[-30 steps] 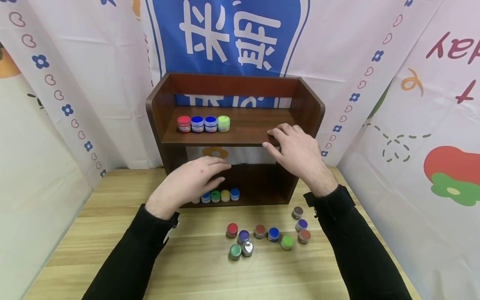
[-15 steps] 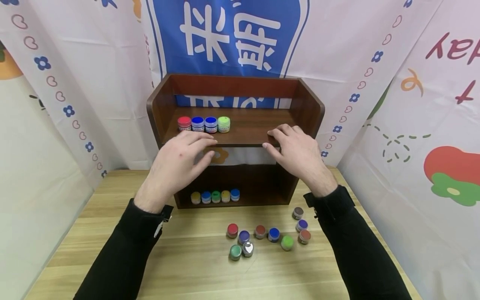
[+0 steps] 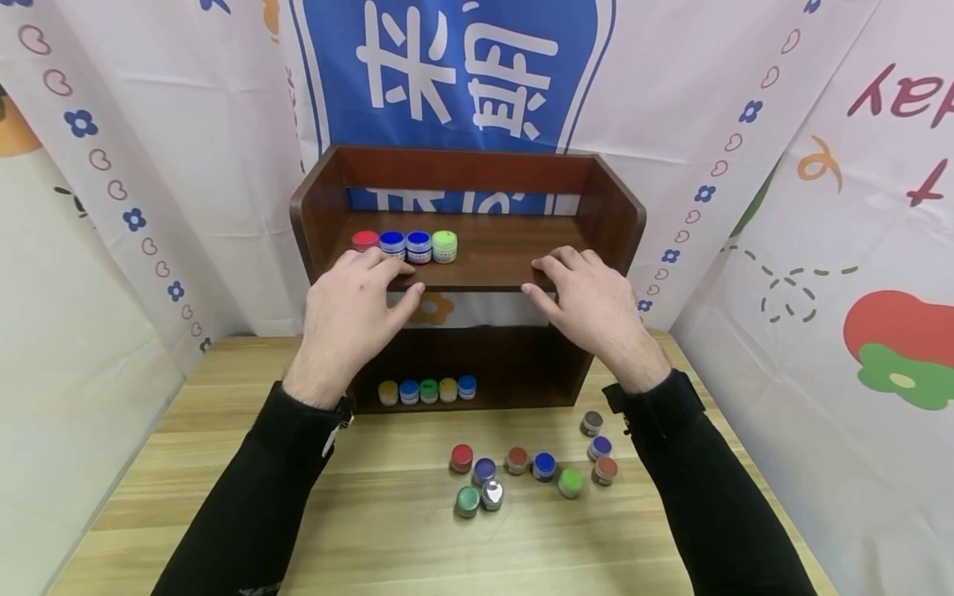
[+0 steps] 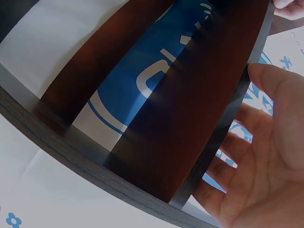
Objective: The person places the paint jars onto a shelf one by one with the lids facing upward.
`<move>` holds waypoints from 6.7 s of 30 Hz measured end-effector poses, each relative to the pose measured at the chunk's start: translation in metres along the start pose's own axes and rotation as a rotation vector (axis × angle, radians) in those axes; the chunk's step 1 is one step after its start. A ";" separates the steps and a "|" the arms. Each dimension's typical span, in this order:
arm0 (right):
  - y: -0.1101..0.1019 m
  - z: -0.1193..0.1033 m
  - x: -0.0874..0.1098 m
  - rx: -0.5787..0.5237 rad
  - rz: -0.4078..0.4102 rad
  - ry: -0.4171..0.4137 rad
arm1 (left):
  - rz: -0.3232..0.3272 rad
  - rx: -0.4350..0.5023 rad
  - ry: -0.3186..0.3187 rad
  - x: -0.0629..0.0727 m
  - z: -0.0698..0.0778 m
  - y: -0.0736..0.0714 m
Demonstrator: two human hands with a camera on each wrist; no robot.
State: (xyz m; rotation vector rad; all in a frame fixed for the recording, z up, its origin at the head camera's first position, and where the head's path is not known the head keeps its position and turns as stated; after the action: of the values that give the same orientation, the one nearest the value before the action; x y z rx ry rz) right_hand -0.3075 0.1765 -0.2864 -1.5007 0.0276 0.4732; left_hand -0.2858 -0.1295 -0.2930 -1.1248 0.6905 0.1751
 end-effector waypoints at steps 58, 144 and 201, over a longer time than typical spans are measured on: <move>0.126 -0.117 0.087 -0.306 -0.170 -0.473 | -0.022 -0.020 -0.020 0.001 -0.002 0.002; 0.191 -0.072 0.008 -0.316 -0.349 -0.301 | -0.048 -0.100 -0.039 0.005 0.003 0.004; 0.152 -0.047 0.089 -0.276 -0.540 -0.720 | 0.002 -0.081 -0.010 0.005 0.004 0.006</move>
State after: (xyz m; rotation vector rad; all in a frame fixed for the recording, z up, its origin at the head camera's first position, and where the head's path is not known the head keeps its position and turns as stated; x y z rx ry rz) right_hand -0.2624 0.1559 -0.4617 -1.4497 -1.0151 0.5617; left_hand -0.2829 -0.1249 -0.2999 -1.1998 0.6805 0.2122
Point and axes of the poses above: each hand's wrist, its own x-axis away from the middle knuckle, its own y-axis out of the palm, z = x × y, the point moved 4 cm from there along -x, towards the middle knuckle, and after that the axes turned 7 degrees about x, right-handed, at the moved point
